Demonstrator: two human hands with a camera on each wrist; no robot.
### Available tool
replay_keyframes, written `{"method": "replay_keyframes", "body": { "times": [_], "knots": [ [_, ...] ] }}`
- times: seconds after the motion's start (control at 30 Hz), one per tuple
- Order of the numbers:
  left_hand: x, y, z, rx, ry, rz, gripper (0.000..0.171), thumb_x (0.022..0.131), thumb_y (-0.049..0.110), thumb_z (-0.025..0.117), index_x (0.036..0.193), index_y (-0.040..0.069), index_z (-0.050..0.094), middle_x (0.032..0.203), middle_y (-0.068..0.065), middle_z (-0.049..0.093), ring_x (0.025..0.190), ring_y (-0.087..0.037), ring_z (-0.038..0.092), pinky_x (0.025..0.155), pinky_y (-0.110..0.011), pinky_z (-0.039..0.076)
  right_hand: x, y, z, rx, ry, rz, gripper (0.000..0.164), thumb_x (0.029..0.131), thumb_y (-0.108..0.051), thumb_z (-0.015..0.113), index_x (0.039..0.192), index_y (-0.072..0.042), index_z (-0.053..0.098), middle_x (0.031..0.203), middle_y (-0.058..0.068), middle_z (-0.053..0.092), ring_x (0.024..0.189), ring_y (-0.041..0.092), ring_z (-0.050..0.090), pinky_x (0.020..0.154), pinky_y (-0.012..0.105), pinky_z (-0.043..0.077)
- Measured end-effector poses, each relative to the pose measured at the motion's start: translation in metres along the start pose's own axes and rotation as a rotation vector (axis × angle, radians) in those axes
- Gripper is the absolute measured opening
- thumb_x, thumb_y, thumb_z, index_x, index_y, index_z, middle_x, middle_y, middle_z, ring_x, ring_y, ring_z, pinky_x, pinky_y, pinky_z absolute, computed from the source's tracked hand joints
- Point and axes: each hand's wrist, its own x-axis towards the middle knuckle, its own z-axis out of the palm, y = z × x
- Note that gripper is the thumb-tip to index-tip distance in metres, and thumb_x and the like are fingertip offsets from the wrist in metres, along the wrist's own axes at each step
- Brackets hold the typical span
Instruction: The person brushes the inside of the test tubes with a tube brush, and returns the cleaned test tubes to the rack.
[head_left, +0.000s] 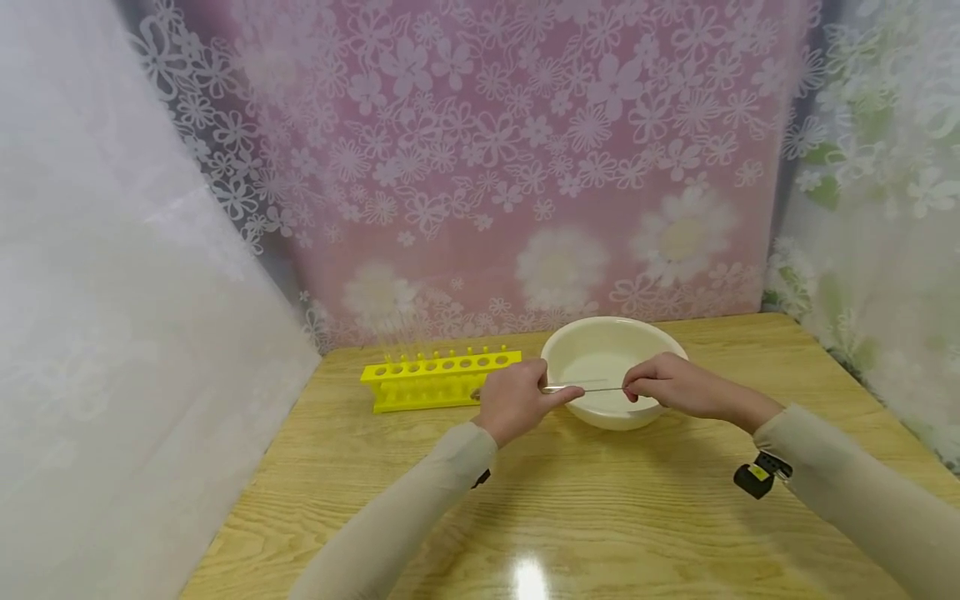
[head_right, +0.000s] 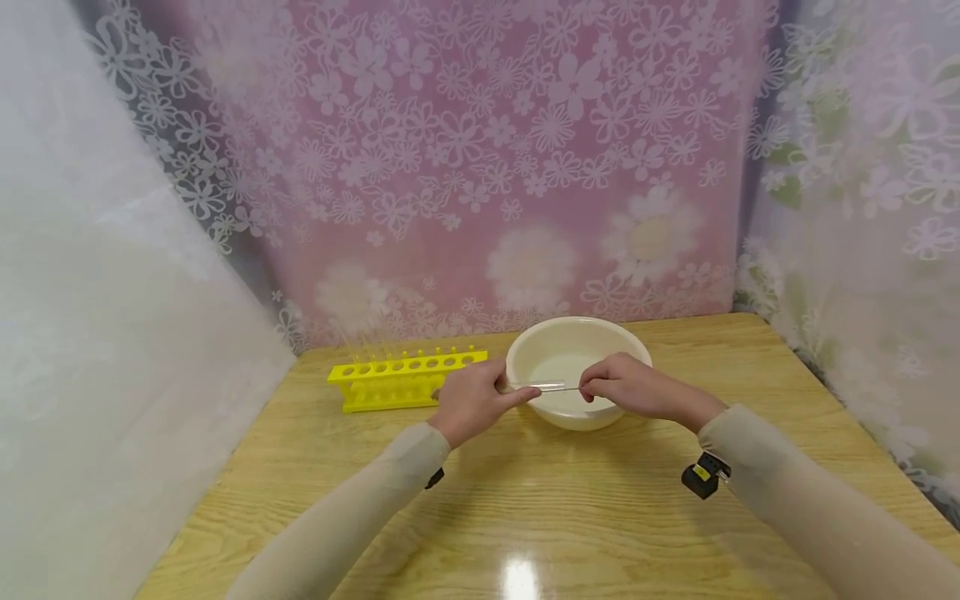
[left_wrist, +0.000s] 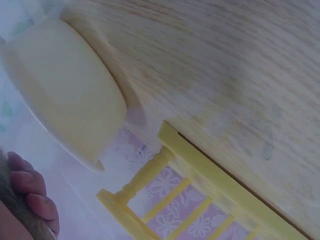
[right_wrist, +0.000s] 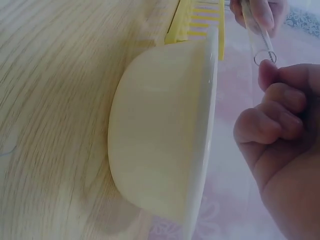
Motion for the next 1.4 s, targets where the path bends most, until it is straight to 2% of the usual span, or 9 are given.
{"method": "replay_keyframes", "body": {
  "times": [0.27, 0.47, 0.6, 0.73, 0.83, 0.9, 1.03, 1.23, 1.4],
  "knots": [
    [0.001, 0.002, -0.004, -0.090, -0.011, -0.020, 0.058, 0.084, 0.079, 0.054, 0.071, 0.024, 0.051, 0.056, 0.009, 0.050, 0.043, -0.008, 0.044, 0.040, -0.026, 0.034, -0.003, 0.005, -0.005, 0.014, 0.059, -0.046, 0.028, 0.106, -0.010, 0.046, 0.088, -0.006, 0.068, 0.075, 0.013, 0.058, 0.049, 0.002, 0.033, 0.049, 0.026, 0.037],
    [0.002, 0.006, -0.004, -0.091, -0.015, -0.046, 0.058, 0.083, 0.081, 0.055, 0.070, 0.024, 0.052, 0.056, 0.010, 0.051, 0.044, -0.008, 0.045, 0.040, -0.026, 0.035, -0.009, 0.006, -0.007, 0.024, 0.091, -0.001, 0.029, 0.107, -0.012, 0.045, 0.088, -0.005, 0.066, 0.072, 0.013, 0.053, 0.050, 0.003, 0.035, 0.050, 0.026, 0.038],
    [0.002, 0.006, -0.003, -0.113, -0.016, -0.030, 0.060, 0.083, 0.082, 0.053, 0.069, 0.024, 0.051, 0.056, 0.009, 0.050, 0.042, -0.009, 0.044, 0.038, -0.026, 0.032, -0.013, 0.008, -0.010, 0.071, 0.092, 0.022, 0.029, 0.106, -0.011, 0.043, 0.089, -0.003, 0.065, 0.067, 0.010, 0.048, 0.048, 0.004, 0.032, 0.048, 0.028, 0.036],
    [0.000, -0.004, -0.001, -0.122, -0.005, -0.044, 0.061, 0.084, 0.081, 0.053, 0.069, 0.022, 0.048, 0.055, 0.007, 0.046, 0.042, -0.009, 0.040, 0.039, -0.025, 0.026, -0.023, 0.016, -0.020, 0.090, 0.113, 0.041, 0.031, 0.107, -0.011, 0.041, 0.087, -0.002, 0.061, 0.065, 0.008, 0.044, 0.050, 0.007, 0.031, 0.051, 0.030, 0.036],
    [-0.003, -0.014, 0.000, -0.113, 0.007, -0.068, 0.062, 0.084, 0.079, 0.055, 0.067, 0.021, 0.045, 0.053, 0.006, 0.040, 0.041, -0.010, 0.035, 0.041, -0.025, 0.021, -0.035, 0.025, -0.030, 0.080, 0.142, 0.085, 0.033, 0.108, -0.011, 0.039, 0.085, -0.002, 0.061, 0.062, 0.003, 0.040, 0.050, 0.007, 0.029, 0.050, 0.031, 0.035],
    [-0.004, -0.019, 0.001, -0.117, 0.009, -0.062, 0.062, 0.084, 0.080, 0.054, 0.067, 0.021, 0.044, 0.053, 0.005, 0.037, 0.041, -0.010, 0.032, 0.041, -0.025, 0.020, -0.042, 0.029, -0.037, 0.084, 0.148, 0.104, 0.034, 0.108, -0.010, 0.038, 0.085, -0.003, 0.062, 0.061, -0.001, 0.038, 0.048, 0.007, 0.028, 0.049, 0.031, 0.034],
    [-0.003, -0.020, 0.001, -0.151, 0.003, -0.032, 0.065, 0.083, 0.084, 0.050, 0.067, 0.021, 0.043, 0.053, 0.006, 0.036, 0.041, -0.009, 0.030, 0.040, -0.024, 0.020, -0.050, 0.032, -0.045, 0.057, 0.160, 0.077, 0.034, 0.108, -0.010, 0.038, 0.085, -0.007, 0.063, 0.062, -0.001, 0.041, 0.047, 0.010, 0.031, 0.049, 0.032, 0.035],
    [0.000, -0.016, -0.002, -0.170, -0.004, -0.060, 0.065, 0.082, 0.085, 0.051, 0.067, 0.022, 0.045, 0.054, 0.006, 0.038, 0.043, -0.010, 0.033, 0.041, -0.025, 0.021, -0.058, 0.035, -0.053, -0.031, 0.216, 0.039, 0.036, 0.108, -0.009, 0.038, 0.081, -0.013, 0.061, 0.067, -0.001, 0.048, 0.049, 0.012, 0.037, 0.050, 0.030, 0.036],
    [0.001, -0.015, -0.001, -0.188, -0.018, -0.063, 0.063, 0.083, 0.083, 0.052, 0.069, 0.022, 0.048, 0.055, 0.006, 0.044, 0.044, -0.010, 0.038, 0.042, -0.025, 0.024, -0.067, 0.040, -0.059, -0.028, 0.228, 0.040, 0.034, 0.108, -0.008, 0.039, 0.081, -0.011, 0.060, 0.066, -0.004, 0.046, 0.048, 0.012, 0.036, 0.050, 0.031, 0.036]
  ]
}}
